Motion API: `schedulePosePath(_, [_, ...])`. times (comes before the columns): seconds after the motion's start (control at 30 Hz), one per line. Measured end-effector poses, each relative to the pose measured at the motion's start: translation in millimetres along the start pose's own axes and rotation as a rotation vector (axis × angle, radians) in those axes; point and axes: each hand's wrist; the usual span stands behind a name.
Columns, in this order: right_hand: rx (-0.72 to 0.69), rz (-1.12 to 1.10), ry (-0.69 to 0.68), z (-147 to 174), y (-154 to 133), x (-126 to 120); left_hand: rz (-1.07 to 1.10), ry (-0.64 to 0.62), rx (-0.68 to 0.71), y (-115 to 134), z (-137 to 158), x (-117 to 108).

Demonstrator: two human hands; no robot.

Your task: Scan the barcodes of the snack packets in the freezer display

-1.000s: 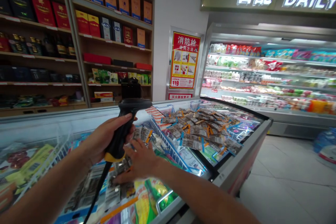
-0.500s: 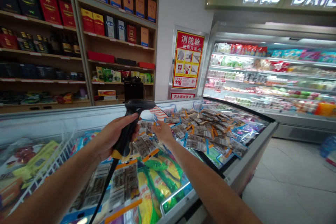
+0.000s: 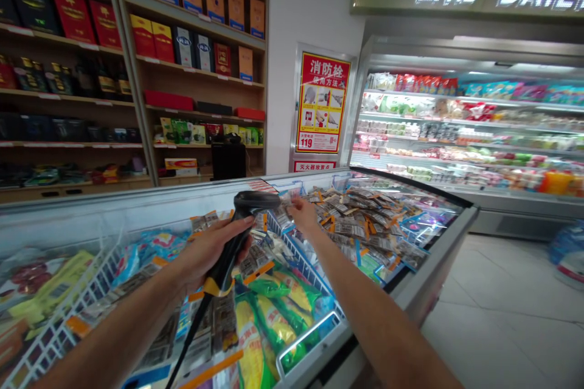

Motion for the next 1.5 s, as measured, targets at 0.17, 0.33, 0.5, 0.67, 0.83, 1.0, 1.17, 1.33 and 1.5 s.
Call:
schedulePosePath(0.17, [-0.117, 0.034, 0.05, -8.7, 17.2, -70.7, -0.017, -0.035, -0.065, -9.3, -0.4, 6.2])
schedulePosePath(0.33, [-0.064, 0.133, 0.113, -6.7, 31.2, -90.1, -0.087, -0.091, -0.083, -11.2, 0.1, 6.9])
schedulePosePath(0.5, [-0.085, 0.193, 0.103, -6.4, 29.7, -86.7, -0.099, -0.132, -0.078, -11.7, 0.2, 5.3])
schedulePosePath(0.67, [-0.087, 0.254, 0.115, -3.8, 25.8, -87.6, -0.09, -0.156, -0.076, -11.3, 1.1, 5.9])
schedulePosePath(0.83, [-0.098, 0.304, 0.151, -2.7, 20.1, -89.4, -0.054, -0.091, -0.075, -8.4, 1.6, 6.0])
schedulePosePath(1.0, [-0.061, 0.42, 0.323, -12.5, 10.1, -97.7, -0.086, -0.073, -0.038, -9.4, -0.3, 1.1])
schedulePosePath(1.17, [-0.076, 0.48, 0.412, -30.8, 5.4, -111.9, -0.063, -0.043, -0.049, -10.3, -3.2, -3.0])
schedulePosePath(1.33, [-0.048, 0.531, 0.435, -40.1, 14.8, -126.9, -0.065, -0.03, -0.083, -13.2, -6.0, -4.0])
schedulePosePath(1.5, [-0.059, 0.637, 0.448, -30.8, 19.9, -134.3, -0.063, -0.034, -0.072, -15.7, -8.1, -5.3])
Point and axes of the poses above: each hand's wrist, its own z-axis away from the middle knuckle, its own x-axis out of the palm, y = z × x, and after that the axes turned 8 degrees about x, right-handed
